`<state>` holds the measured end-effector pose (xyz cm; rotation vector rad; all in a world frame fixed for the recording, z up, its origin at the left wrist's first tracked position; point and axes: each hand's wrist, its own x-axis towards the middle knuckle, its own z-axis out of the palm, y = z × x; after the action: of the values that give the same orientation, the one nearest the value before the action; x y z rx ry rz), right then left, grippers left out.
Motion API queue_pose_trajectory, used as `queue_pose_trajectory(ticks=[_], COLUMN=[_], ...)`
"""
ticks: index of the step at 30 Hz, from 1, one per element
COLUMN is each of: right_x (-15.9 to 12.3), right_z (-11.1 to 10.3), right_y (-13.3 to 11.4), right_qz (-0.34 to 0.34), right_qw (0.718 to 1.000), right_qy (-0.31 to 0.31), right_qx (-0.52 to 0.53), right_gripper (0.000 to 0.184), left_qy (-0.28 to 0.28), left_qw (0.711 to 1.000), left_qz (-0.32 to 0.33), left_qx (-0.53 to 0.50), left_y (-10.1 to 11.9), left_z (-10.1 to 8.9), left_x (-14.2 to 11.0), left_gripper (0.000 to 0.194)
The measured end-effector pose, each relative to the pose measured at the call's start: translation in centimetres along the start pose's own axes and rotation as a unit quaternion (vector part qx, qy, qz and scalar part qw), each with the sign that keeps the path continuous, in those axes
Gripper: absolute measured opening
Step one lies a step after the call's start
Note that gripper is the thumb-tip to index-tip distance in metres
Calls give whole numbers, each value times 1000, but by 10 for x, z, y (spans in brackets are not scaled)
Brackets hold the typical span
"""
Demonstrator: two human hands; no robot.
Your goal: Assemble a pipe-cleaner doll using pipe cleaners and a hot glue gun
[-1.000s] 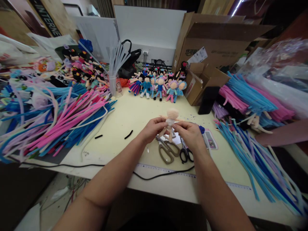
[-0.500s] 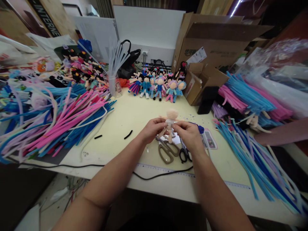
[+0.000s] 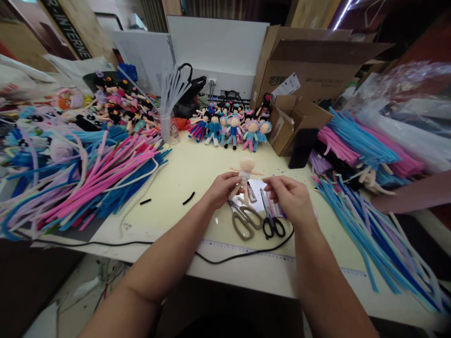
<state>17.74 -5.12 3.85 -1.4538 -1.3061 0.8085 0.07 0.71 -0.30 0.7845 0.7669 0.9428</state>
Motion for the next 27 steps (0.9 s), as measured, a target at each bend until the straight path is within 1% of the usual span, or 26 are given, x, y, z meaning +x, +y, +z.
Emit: queue_pose_trajectory(ticks=[2, 4, 5, 6, 8, 9, 11, 12, 14, 16, 18, 19, 21, 23, 25, 27], right_x=[-4, -6, -7, -7, -7, -7, -6, -5, -1, 3, 5, 6, 5, 3, 1, 0], right_z=[-22, -45, -55, -64, -75, -76, -72, -67, -56, -49, -46, -47, -50, -52, -51, -46], right_y=[1, 9, 15, 22, 37, 44, 56, 61, 68, 72, 72, 71, 64, 51, 37, 24], right_qz=[-42, -76, -79, -73, -27, 5, 63, 81, 91, 85, 75, 71, 64, 66, 71, 62], right_qw=[995, 981, 977, 977, 987, 990, 992, 991, 984, 969, 957, 956, 965, 981, 994, 998], right_qy=[91, 176, 198, 202, 159, 137, 91, 69, 26, 5, 18, 33, 56, 58, 31, -6], right_qx=[-4, -6, -5, -8, -21, -31, -60, -83, -152, -231, -280, -282, -247, -171, -82, -28], right_gripper=[31, 29, 29, 32, 44, 51, 62, 65, 60, 51, 45, 42, 38, 34, 31, 28], left_qy=[0, 0, 2, 3, 4, 6, 8, 8, 6, 5, 8, 8, 5, 6, 12, 19], left_qw=[1000, 1000, 1000, 1000, 1000, 1000, 1000, 1000, 1000, 1000, 1000, 1000, 1000, 1000, 1000, 1000], left_qz=[1, 3, 5, 7, 10, 10, 7, 6, 5, 6, 7, 9, 11, 10, 7, 2], left_qx=[-1, -6, -8, -10, -13, -14, -18, -19, -18, -16, -14, -14, -16, -19, -21, -23], left_y=[2, 3, 4, 4, 5, 5, 5, 5, 5, 6, 6, 6, 6, 6, 6, 7], left_z=[0, 0, -1, -1, -2, -2, -3, -3, -4, -4, -5, -6, -7, -8, -9, -8], left_x=[-1, -1, -1, 0, 0, 1, 1, 1, 1, 1, 1, 1, 2, 3, 3, 3], left_gripper=[26, 25, 26, 26, 27, 27, 27, 27, 26, 26, 26, 26, 26, 24, 23, 23])
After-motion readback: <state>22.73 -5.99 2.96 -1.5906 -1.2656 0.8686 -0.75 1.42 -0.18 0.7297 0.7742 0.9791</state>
